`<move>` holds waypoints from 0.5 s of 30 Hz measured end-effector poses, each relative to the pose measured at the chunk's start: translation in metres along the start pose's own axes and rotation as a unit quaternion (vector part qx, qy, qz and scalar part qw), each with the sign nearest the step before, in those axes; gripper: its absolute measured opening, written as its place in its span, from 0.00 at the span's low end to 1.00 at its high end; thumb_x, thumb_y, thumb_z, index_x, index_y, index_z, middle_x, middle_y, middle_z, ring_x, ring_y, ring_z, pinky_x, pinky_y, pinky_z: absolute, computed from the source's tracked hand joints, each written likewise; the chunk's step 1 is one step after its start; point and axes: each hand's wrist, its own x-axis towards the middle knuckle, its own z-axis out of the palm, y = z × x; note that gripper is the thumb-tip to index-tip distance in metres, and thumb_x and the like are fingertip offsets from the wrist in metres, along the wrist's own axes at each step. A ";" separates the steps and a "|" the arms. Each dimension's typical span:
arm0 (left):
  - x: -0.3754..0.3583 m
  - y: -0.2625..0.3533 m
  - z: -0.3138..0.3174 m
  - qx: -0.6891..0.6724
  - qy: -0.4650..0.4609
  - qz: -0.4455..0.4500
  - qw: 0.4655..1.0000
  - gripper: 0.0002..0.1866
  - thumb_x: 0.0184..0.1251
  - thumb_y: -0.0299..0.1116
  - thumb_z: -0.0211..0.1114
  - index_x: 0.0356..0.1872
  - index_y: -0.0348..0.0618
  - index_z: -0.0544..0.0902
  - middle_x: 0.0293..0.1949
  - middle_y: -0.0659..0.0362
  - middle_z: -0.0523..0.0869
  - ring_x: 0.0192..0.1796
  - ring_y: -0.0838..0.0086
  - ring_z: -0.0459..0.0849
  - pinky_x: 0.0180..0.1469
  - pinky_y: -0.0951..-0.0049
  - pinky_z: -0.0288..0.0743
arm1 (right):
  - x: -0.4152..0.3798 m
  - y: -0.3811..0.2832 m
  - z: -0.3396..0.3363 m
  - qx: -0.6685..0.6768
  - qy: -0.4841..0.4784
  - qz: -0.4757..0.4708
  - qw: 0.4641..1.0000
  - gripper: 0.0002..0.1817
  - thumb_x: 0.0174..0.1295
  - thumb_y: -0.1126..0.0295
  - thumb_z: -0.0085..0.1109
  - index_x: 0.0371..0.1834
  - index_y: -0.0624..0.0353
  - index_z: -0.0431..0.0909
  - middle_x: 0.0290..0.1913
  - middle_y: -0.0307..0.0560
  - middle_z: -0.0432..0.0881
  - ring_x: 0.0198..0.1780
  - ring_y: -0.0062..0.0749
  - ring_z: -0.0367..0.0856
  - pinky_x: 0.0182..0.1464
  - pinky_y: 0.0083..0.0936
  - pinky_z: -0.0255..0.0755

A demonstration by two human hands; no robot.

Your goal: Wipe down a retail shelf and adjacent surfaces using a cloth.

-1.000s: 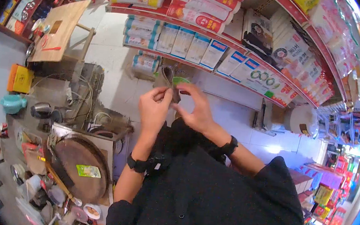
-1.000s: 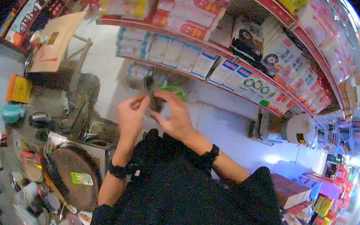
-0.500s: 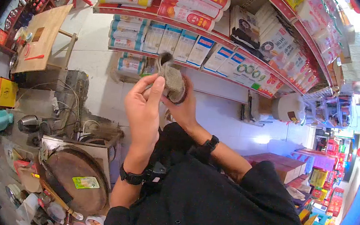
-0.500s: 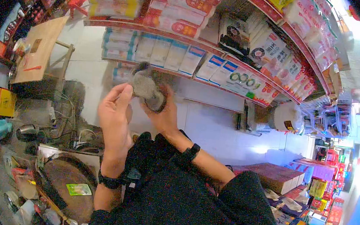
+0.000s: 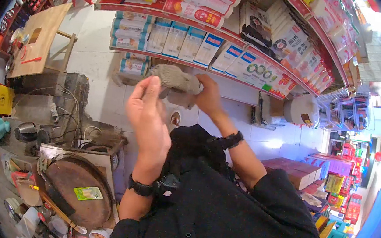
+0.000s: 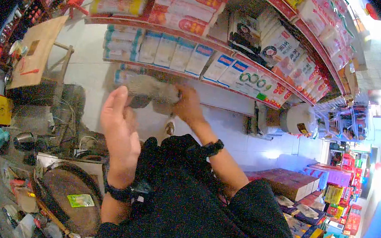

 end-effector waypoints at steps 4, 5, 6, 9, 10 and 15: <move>0.017 -0.013 -0.020 -0.010 0.031 0.004 0.999 0.10 0.77 0.33 0.66 0.47 0.37 0.82 0.26 0.73 0.75 0.18 0.94 0.55 0.20 0.81 0.43 | 0.013 0.033 -0.042 -0.087 0.021 0.054 0.995 0.21 0.50 0.79 0.66 0.50 0.61 0.83 0.49 0.55 0.87 0.53 0.52 0.85 0.54 0.39 0.77; 0.017 -0.016 -0.017 -0.002 0.026 0.008 1.000 0.11 0.76 0.34 0.67 0.49 0.36 0.81 0.26 0.73 0.74 0.18 0.94 0.56 0.20 0.81 0.43 | 0.022 0.031 -0.060 -0.109 0.071 0.074 0.989 0.20 0.51 0.80 0.63 0.50 0.61 0.83 0.49 0.57 0.87 0.54 0.53 0.85 0.55 0.40 0.77; 0.017 -0.022 -0.013 -0.005 0.027 0.007 1.000 0.11 0.76 0.34 0.67 0.49 0.36 0.81 0.26 0.73 0.74 0.18 0.94 0.56 0.20 0.81 0.43 | 0.026 0.047 -0.072 -0.108 0.128 0.059 0.984 0.21 0.53 0.79 0.61 0.53 0.60 0.82 0.50 0.60 0.86 0.55 0.56 0.84 0.57 0.43 0.76; 0.014 -0.044 0.007 -0.013 0.010 -0.004 1.000 0.12 0.76 0.34 0.66 0.49 0.35 0.81 0.26 0.73 0.75 0.19 0.94 0.57 0.20 0.82 0.44 | 0.047 0.072 -0.108 -0.114 0.216 0.019 0.970 0.20 0.57 0.81 0.58 0.56 0.61 0.79 0.54 0.62 0.83 0.57 0.56 0.82 0.61 0.42 0.73; 0.014 -0.048 0.015 -0.017 -0.024 -0.002 1.000 0.12 0.76 0.35 0.66 0.49 0.36 0.82 0.27 0.72 0.77 0.19 0.94 0.58 0.20 0.83 0.44 | 0.055 0.066 -0.122 -0.120 0.248 -0.004 0.961 0.19 0.60 0.83 0.55 0.55 0.62 0.77 0.57 0.61 0.82 0.59 0.53 0.81 0.63 0.39 0.72; 0.060 -0.065 0.054 -0.032 -0.023 0.027 0.999 0.11 0.76 0.36 0.66 0.45 0.38 0.84 0.33 0.65 0.85 0.19 0.94 0.58 0.20 0.83 0.46 | 0.099 0.059 -0.192 0.066 0.120 -0.042 0.990 0.25 0.53 0.91 0.47 0.56 0.61 0.73 0.57 0.54 0.81 0.59 0.43 0.81 0.67 0.35 0.69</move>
